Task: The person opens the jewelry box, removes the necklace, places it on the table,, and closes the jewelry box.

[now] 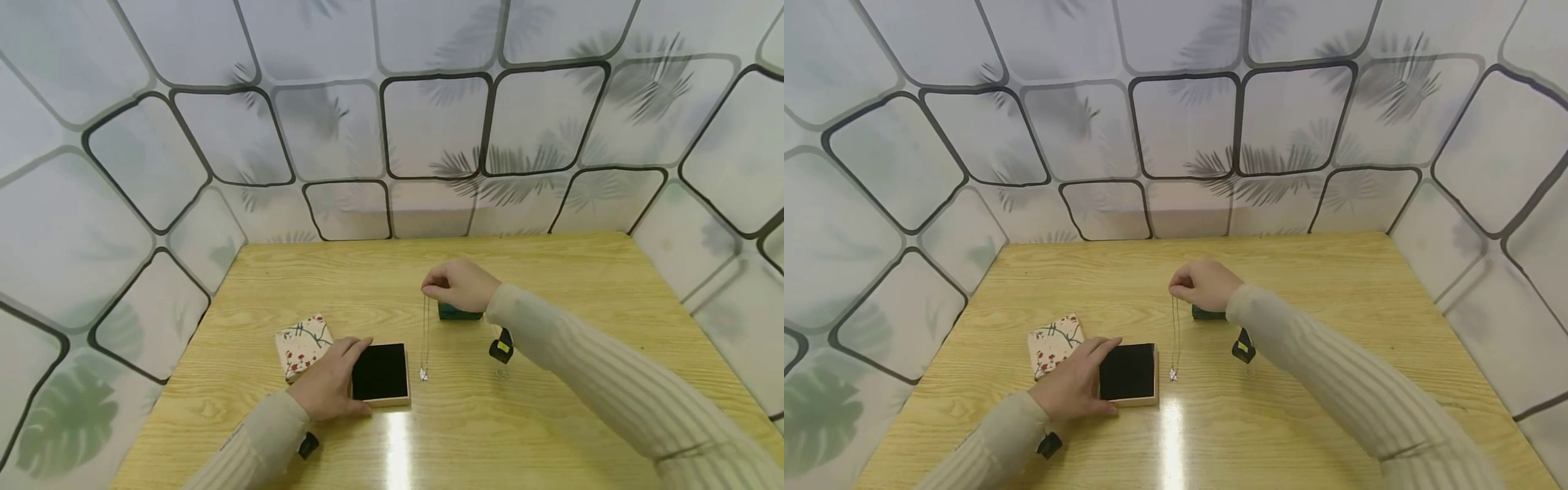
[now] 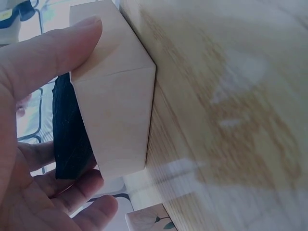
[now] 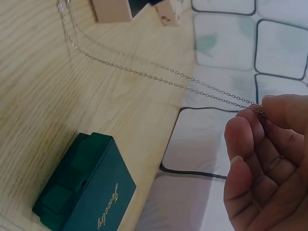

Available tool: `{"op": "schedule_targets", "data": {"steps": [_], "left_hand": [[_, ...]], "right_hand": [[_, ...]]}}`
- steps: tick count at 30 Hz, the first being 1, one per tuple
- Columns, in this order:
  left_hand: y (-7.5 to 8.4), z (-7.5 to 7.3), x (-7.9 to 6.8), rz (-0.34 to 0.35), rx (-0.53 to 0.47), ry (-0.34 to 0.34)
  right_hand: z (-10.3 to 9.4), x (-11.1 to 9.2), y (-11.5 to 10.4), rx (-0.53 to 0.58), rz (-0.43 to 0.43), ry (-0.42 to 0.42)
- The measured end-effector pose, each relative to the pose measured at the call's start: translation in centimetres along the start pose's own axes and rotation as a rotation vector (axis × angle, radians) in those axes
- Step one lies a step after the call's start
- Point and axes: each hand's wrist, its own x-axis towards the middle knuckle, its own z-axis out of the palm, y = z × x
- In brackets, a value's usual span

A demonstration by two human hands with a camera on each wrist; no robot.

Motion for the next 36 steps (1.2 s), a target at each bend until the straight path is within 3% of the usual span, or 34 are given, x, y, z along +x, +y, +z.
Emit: {"op": "schedule_targets", "data": {"steps": [7, 17, 27, 36], "left_hand": [[-0.1, 0.1, 0.1, 0.004, 0.0, 0.004], [0.0, 0.2, 0.1, 0.008, 0.004, -0.004], [0.0, 0.0, 0.2, 0.008, 0.016, 0.005], [-0.1, 0.3, 0.2, 0.013, 0.019, 0.009]], "right_hand": [[0.2, 2.1, 0.7, -0.061, 0.101, -0.04], [1.3, 5.1, 2.4, -0.242, 0.116, -0.111], [1.5, 7.4, 4.1, -0.382, 0.187, -0.196], [2.2, 8.9, 5.3, -0.435, 0.267, -0.24]]}}
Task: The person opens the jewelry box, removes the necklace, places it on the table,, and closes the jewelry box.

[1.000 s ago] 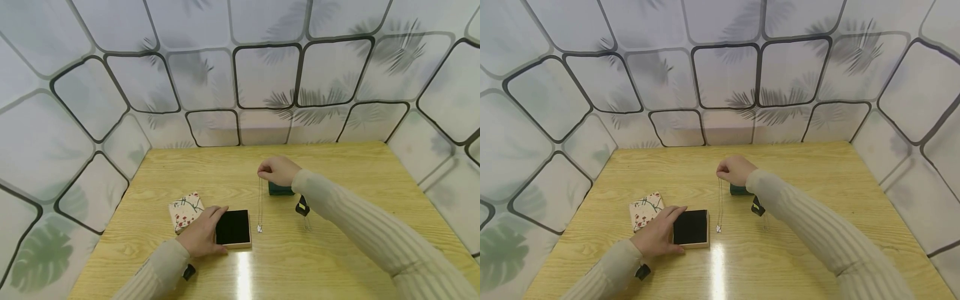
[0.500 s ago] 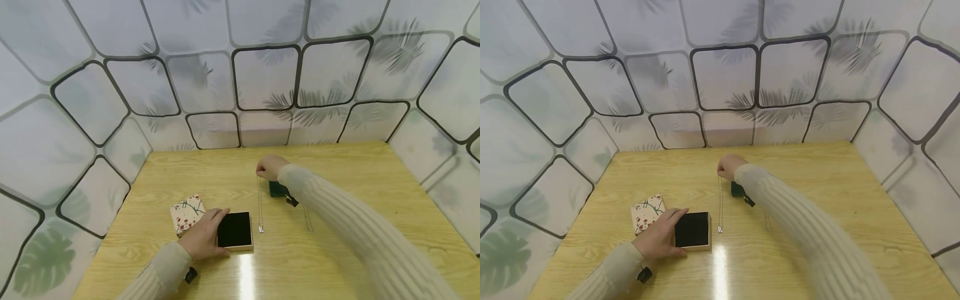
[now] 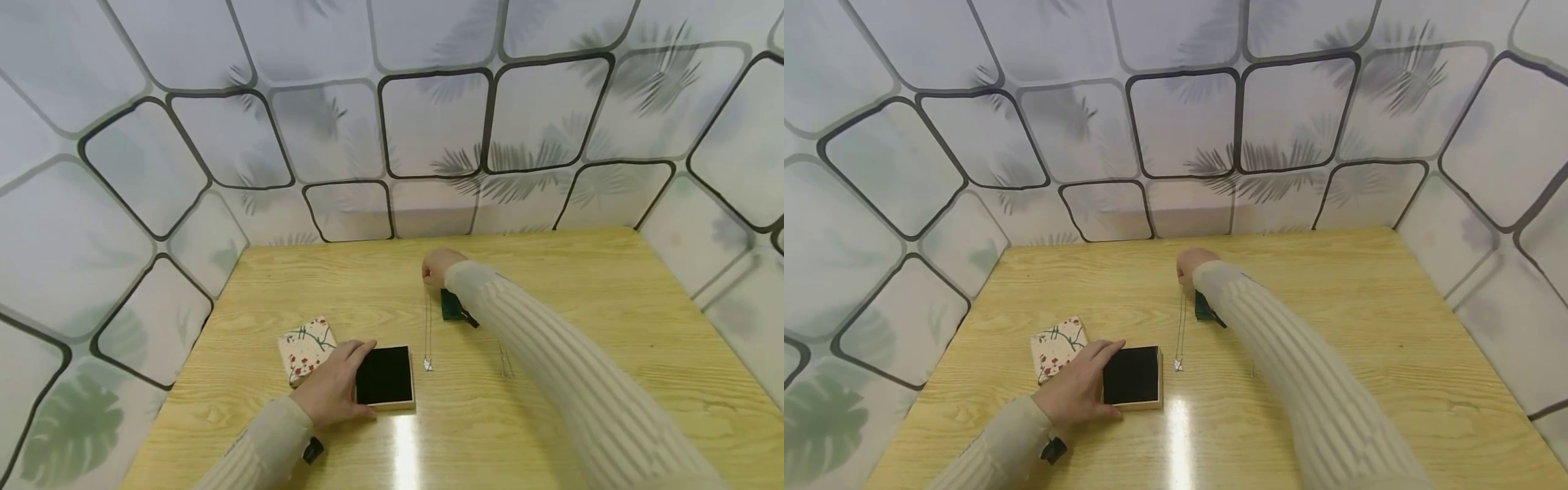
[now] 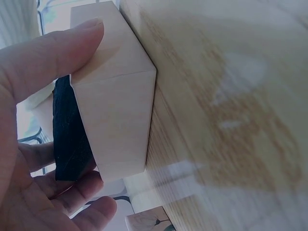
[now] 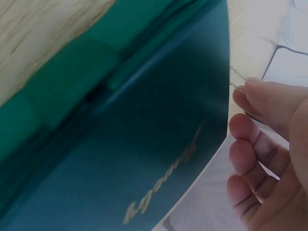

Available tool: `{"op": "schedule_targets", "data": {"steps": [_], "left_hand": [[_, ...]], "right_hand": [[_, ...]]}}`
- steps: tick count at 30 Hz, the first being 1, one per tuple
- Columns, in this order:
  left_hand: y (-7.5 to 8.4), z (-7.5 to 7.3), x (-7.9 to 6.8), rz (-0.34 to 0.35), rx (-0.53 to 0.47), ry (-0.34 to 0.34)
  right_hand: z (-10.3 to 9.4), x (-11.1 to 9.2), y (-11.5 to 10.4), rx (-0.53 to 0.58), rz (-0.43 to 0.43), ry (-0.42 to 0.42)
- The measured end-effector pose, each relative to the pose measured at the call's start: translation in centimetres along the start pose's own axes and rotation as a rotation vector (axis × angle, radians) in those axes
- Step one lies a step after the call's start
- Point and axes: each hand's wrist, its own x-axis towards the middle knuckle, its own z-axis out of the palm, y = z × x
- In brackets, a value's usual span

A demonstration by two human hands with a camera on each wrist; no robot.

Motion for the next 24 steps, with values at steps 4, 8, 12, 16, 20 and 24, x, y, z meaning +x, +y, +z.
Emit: {"op": "schedule_targets", "data": {"steps": [4, 8, 12, 16, 20, 24], "left_hand": [[-0.1, 0.1, 0.0, 0.002, 0.003, 0.008], [-0.2, 0.2, 0.0, 0.007, 0.005, 0.018], [-0.2, 0.2, 0.0, 0.011, 0.009, 0.022], [-0.3, 0.1, 0.0, 0.009, 0.01, 0.017], [-0.2, 0.0, 0.0, 0.005, -0.005, 0.01], [-0.2, 0.0, 0.0, 0.002, -0.006, 0.004]], "right_hand": [[-0.1, 0.4, -0.5, 0.002, 0.03, -0.03], [-0.1, 0.8, -0.9, -0.015, 0.056, -0.046], [-0.1, 1.3, -1.1, -0.016, 0.085, -0.044], [0.0, 1.9, -0.8, -0.033, 0.133, -0.037], [0.1, 2.2, -0.4, -0.052, 0.149, -0.047], [-0.1, 2.0, -0.2, -0.024, 0.135, -0.056]]}}
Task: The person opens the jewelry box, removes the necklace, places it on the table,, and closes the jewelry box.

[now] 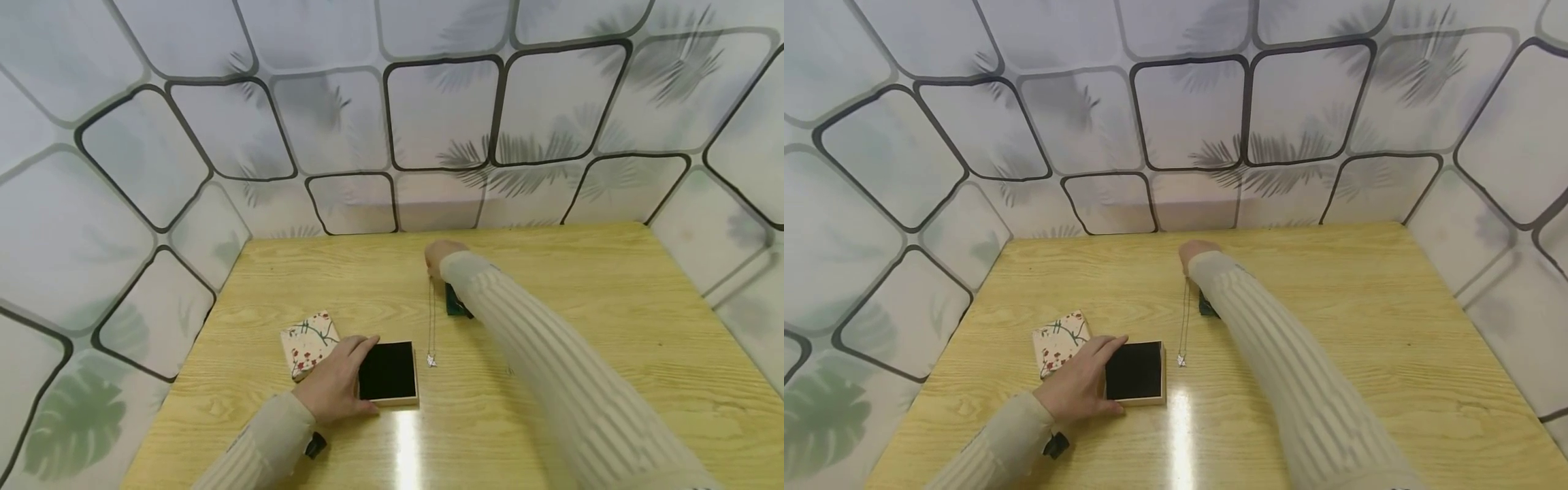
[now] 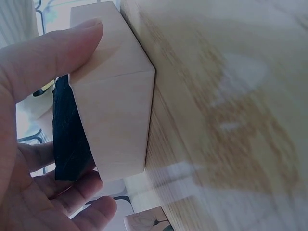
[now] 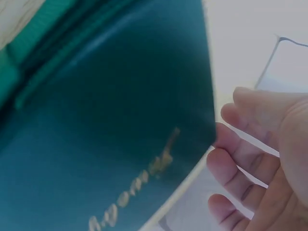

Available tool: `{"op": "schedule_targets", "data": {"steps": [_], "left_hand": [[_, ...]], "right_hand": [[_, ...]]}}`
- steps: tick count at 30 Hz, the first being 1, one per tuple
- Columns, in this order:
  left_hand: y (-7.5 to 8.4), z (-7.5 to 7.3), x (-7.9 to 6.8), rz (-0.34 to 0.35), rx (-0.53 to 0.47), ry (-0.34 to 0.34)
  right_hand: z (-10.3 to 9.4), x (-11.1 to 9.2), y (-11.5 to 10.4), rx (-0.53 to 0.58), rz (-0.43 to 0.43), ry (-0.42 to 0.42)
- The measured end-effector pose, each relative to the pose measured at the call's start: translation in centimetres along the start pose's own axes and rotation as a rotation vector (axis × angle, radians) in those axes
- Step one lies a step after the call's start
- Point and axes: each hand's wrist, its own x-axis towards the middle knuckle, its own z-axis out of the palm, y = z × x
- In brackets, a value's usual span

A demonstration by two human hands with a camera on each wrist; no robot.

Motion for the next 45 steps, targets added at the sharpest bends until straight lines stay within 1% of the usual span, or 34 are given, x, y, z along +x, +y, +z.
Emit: {"op": "schedule_targets", "data": {"steps": [3, 5, 9, 13, 16, 19, 23, 26, 28, 31, 33, 35, 37, 41, 45], "left_hand": [[0.1, 0.0, 0.1, 0.001, 0.006, 0.0], [0.1, 0.0, 0.1, 0.001, 0.009, 0.003], [0.2, 0.0, 0.2, 0.002, 0.006, 0.001], [0.3, 0.0, 0.1, -0.021, 0.001, -0.009], [0.4, 0.0, 0.0, -0.041, -0.007, -0.017], [0.4, -0.1, 0.0, -0.055, -0.02, -0.027], [0.5, -0.3, 0.1, -0.081, -0.032, -0.035], [0.5, -0.5, 0.1, -0.108, -0.043, -0.037], [0.5, -0.6, 0.1, -0.128, -0.057, -0.034], [0.4, -0.8, -0.1, -0.15, -0.073, -0.023], [0.4, -0.8, -0.3, -0.155, -0.063, -0.018], [0.4, -0.8, -0.5, -0.154, -0.041, -0.01], [0.5, -0.8, -0.9, -0.148, -0.024, 0.003], [0.8, -0.9, -1.4, -0.117, -0.001, 0.035], [0.9, -0.6, -1.6, -0.076, 0.01, 0.077]], "right_hand": [[-0.7, -1.0, 0.1, 0.031, -0.032, 0.02], [-1.2, -1.9, 0.3, 0.059, -0.075, 0.053], [-1.8, -3.9, 0.9, 0.135, -0.18, 0.137], [-1.6, -6.3, 1.7, 0.23, -0.265, 0.231], [-0.9, -8.2, 2.1, 0.305, -0.317, 0.272], [0.1, -10.3, 2.2, 0.37, -0.352, 0.287], [1.5, -12.8, 1.9, 0.429, -0.395, 0.321], [2.8, -13.9, 1.8, 0.468, -0.423, 0.355], [3.7, -14.4, 1.8, 0.488, -0.424, 0.376], [5.3, -14.9, 1.6, 0.495, -0.419, 0.407], [6.4, -15.2, 1.2, 0.483, -0.422, 0.424], [7.4, -15.5, 0.7, 0.449, -0.442, 0.436], [8.3, -15.8, 0.1, 0.406, -0.48, 0.435], [9.7, -16.5, -1.0, 0.335, -0.542, 0.41], [10.6, -16.8, -2.1, 0.306, -0.53, 0.355]]}}
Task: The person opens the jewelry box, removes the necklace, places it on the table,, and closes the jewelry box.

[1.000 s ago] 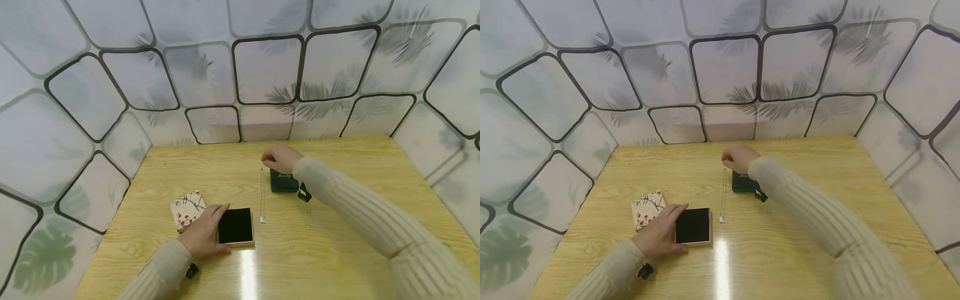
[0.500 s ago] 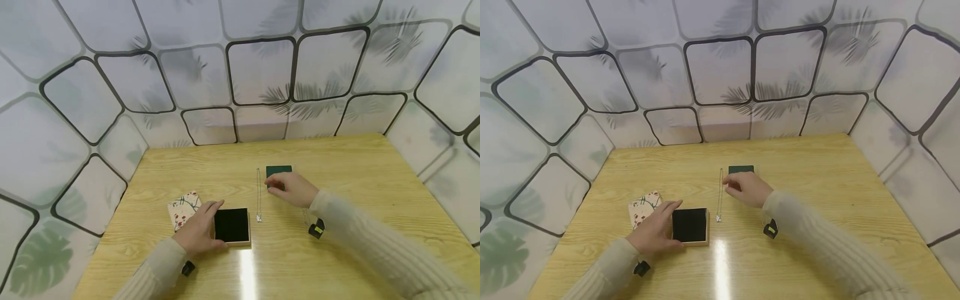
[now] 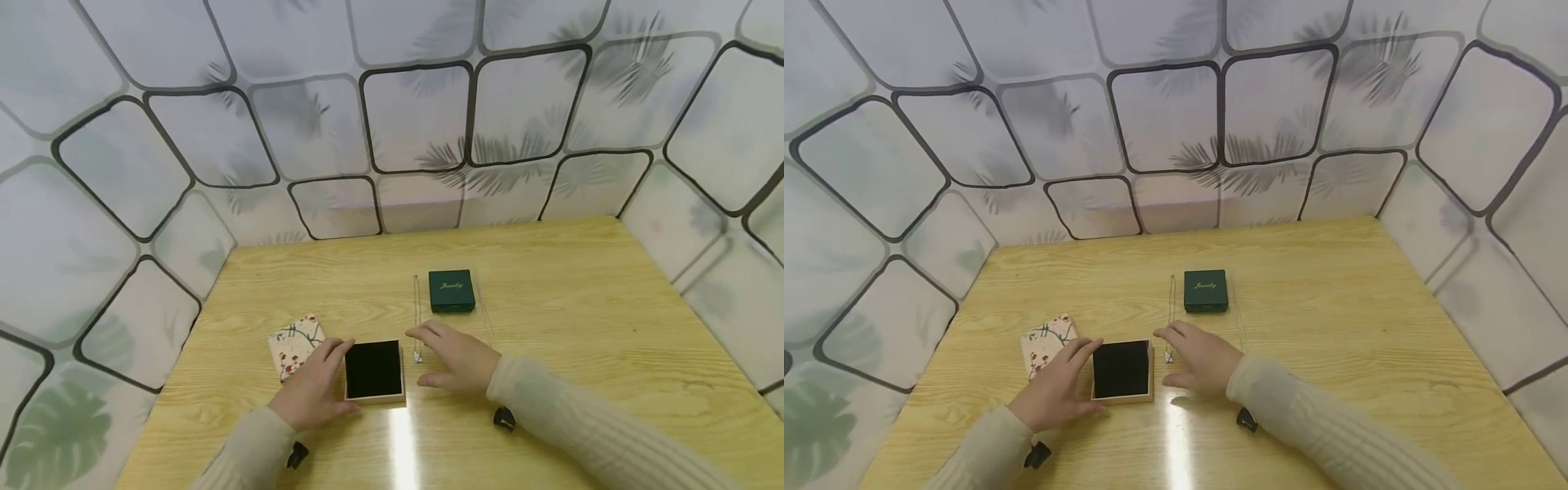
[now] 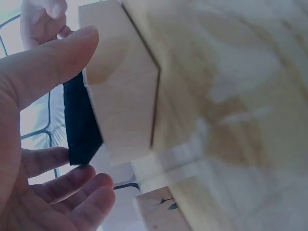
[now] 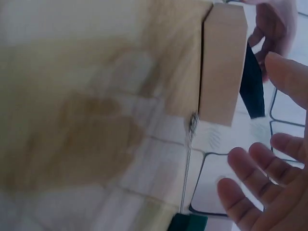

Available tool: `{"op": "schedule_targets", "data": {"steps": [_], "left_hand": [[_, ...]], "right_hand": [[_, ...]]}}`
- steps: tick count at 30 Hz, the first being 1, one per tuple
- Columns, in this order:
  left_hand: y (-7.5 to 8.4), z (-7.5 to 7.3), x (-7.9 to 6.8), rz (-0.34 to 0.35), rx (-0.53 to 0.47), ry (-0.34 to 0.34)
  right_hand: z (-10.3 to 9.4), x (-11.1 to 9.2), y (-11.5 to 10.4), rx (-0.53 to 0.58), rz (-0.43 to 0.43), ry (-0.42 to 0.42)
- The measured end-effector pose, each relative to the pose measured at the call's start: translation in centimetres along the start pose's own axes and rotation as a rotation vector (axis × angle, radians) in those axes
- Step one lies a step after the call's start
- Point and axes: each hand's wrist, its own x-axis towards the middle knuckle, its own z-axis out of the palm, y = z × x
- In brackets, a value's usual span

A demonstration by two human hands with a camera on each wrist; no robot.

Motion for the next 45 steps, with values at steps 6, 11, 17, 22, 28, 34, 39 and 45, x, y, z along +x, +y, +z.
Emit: {"op": "schedule_targets", "data": {"steps": [6, 11, 17, 22, 28, 34, 39, 45], "left_hand": [[-0.2, 0.6, -0.1, 0.004, 0.021, 0.047], [0.0, 0.8, 0.2, -0.027, 0.024, 0.02], [0.3, 1.2, 1.0, -0.004, 0.01, 0.023], [0.3, 1.5, 1.2, 0.019, 0.015, 0.044], [0.3, 1.7, 1.5, 0.009, -0.001, 0.037], [0.5, 1.7, 1.9, -0.015, -0.026, 0.017], [0.7, 1.6, 2.1, -0.023, -0.033, 0.016], [0.7, 1.6, 2.1, 0.003, -0.025, -0.003]], "right_hand": [[1.0, 0.3, -1.6, 0.0, 0.037, -0.072], [1.4, 0.6, -1.9, 0.058, 0.095, -0.065], [1.8, 1.8, -1.5, 0.23, 0.228, -0.021], [1.8, 3.0, -1.3, 0.369, 0.312, -0.005], [1.9, 3.6, -1.1, 0.486, 0.383, -0.005], [1.6, 3.8, -1.3, 0.539, 0.437, 0.03], [1.4, 4.0, -1.5, 0.604, 0.469, 0.082], [1.7, 4.1, -1.6, 0.619, 0.475, 0.105]]}}
